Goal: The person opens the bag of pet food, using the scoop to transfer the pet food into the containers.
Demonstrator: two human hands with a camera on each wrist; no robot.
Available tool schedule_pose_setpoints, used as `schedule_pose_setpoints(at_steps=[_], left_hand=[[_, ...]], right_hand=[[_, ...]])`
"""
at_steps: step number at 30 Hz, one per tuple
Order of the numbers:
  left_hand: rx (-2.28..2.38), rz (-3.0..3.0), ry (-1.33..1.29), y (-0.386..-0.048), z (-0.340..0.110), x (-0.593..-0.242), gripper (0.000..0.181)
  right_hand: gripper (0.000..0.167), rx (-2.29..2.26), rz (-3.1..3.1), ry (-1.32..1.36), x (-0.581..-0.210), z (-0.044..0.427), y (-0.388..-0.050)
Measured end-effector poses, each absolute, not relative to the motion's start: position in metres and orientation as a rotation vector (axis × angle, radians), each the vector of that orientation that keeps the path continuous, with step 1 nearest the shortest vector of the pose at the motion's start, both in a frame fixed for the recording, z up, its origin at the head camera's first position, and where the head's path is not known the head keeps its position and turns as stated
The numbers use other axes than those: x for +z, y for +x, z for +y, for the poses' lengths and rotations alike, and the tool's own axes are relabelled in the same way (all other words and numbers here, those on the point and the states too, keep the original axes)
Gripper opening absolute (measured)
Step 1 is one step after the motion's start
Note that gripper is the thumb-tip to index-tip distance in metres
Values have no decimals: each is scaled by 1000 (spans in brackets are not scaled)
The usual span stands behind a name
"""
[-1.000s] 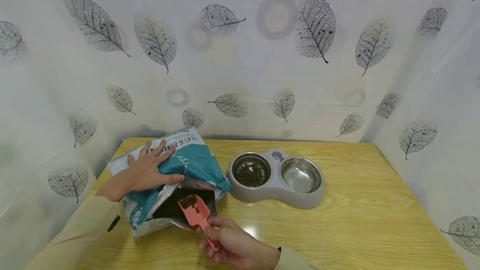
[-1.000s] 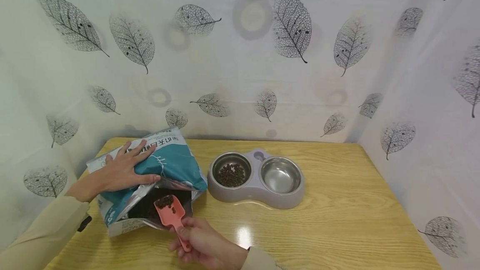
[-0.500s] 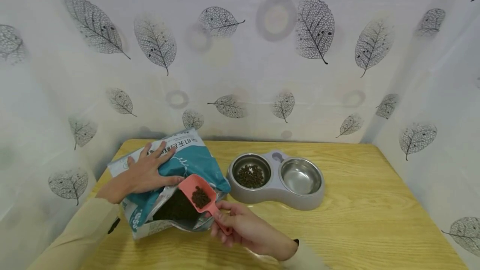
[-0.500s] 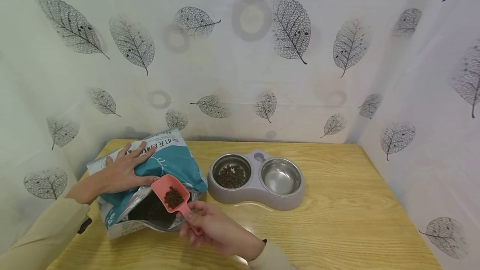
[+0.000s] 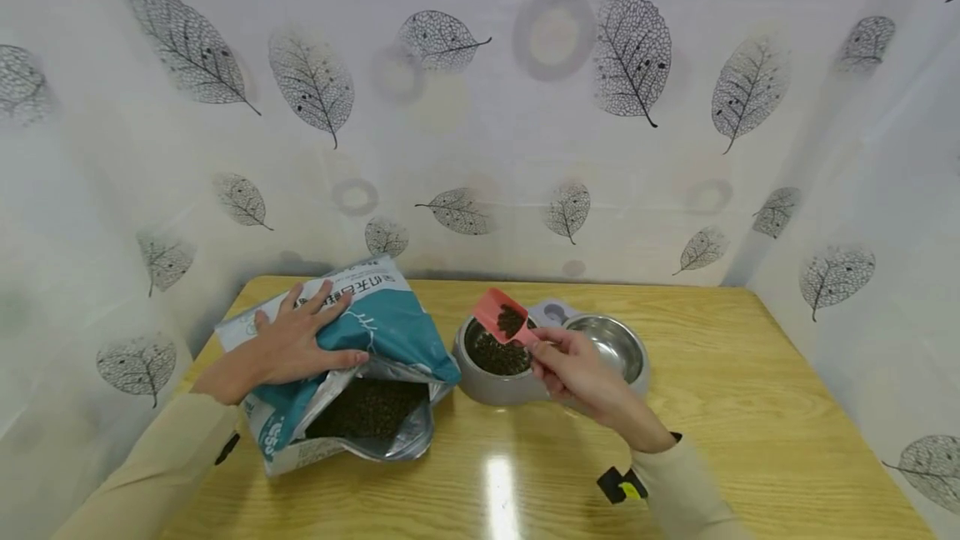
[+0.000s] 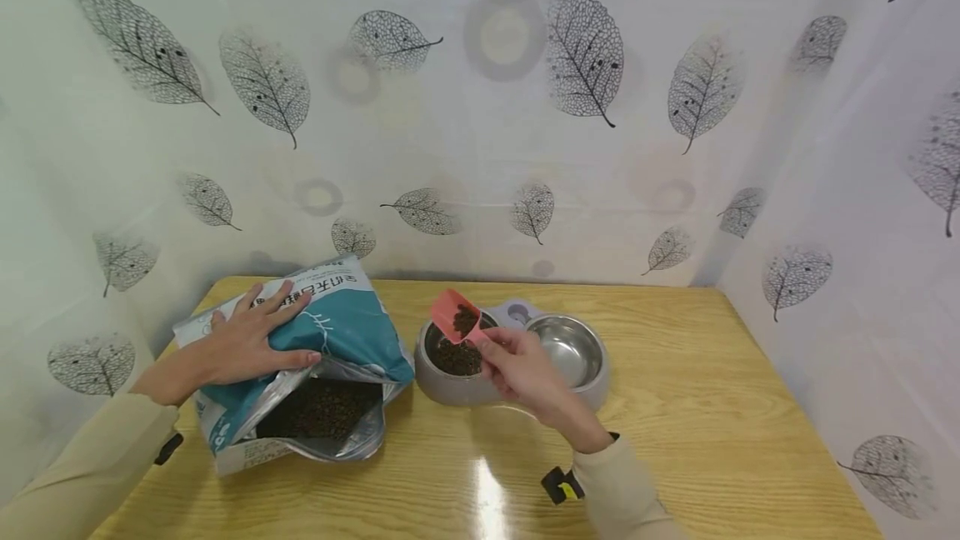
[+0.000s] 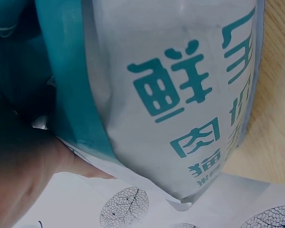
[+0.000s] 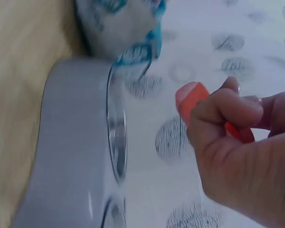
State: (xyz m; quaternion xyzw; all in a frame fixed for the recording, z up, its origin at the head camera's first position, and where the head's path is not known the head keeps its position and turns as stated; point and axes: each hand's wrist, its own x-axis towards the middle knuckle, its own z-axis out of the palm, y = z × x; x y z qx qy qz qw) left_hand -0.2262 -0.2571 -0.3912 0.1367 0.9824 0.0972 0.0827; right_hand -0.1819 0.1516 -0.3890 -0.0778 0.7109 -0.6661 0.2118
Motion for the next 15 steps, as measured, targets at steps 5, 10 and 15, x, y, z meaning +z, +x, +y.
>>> schedule_pose_setpoints(at_steps=[5,10,15], left_hand=[[283,2932,406,-226,-258,-391,108],[283,2927,398,-226,-258,-392,109],[288,2926,396,-227,-258,-393,110]], right_hand=[[34,-1556,2428,-121,-396,164,-194],[24,-1256,2747,-207,-409,162,-204],[12,-934,3111,-505,-422,153,-206]])
